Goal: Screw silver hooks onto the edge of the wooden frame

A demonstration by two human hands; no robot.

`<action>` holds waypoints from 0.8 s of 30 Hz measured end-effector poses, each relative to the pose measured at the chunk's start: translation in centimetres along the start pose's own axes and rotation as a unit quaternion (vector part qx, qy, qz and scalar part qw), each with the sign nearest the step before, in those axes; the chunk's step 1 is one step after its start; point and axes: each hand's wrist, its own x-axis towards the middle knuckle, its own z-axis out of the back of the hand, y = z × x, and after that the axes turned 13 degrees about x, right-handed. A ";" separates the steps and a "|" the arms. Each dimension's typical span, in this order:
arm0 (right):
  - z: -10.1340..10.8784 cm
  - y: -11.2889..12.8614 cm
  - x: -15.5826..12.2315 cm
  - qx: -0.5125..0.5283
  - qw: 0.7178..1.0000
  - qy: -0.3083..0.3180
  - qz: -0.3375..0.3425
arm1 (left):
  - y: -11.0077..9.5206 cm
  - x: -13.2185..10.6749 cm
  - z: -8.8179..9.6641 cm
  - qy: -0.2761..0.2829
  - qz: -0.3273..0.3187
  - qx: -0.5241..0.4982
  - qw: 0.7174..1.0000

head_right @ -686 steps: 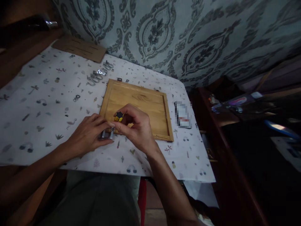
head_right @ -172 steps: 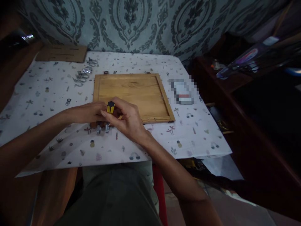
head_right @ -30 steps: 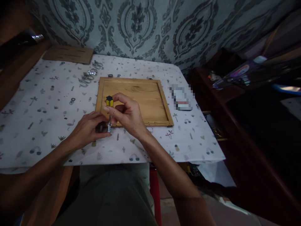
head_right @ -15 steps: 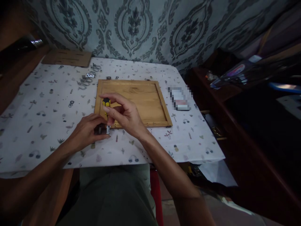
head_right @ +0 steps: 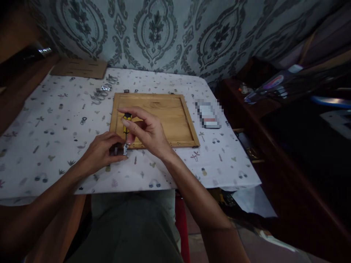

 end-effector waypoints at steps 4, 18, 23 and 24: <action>-0.3 -0.1 0.4 0.011 0.999 -0.040 0.000 | 0.0 -0.1 -0.2 -0.003 -0.004 0.001 1.000; -0.2 0.5 0.8 0.008 1.000 0.004 -0.028 | 0.0 -0.3 -0.1 -0.005 -0.003 -0.005 1.000; -0.3 0.3 1.0 0.034 0.998 -0.004 -0.046 | 0.2 -0.5 -0.3 -0.012 -0.016 -0.005 1.000; -0.2 0.4 1.0 0.036 0.998 0.007 -0.045 | 0.2 -0.5 -0.3 -0.012 -0.018 -0.007 1.000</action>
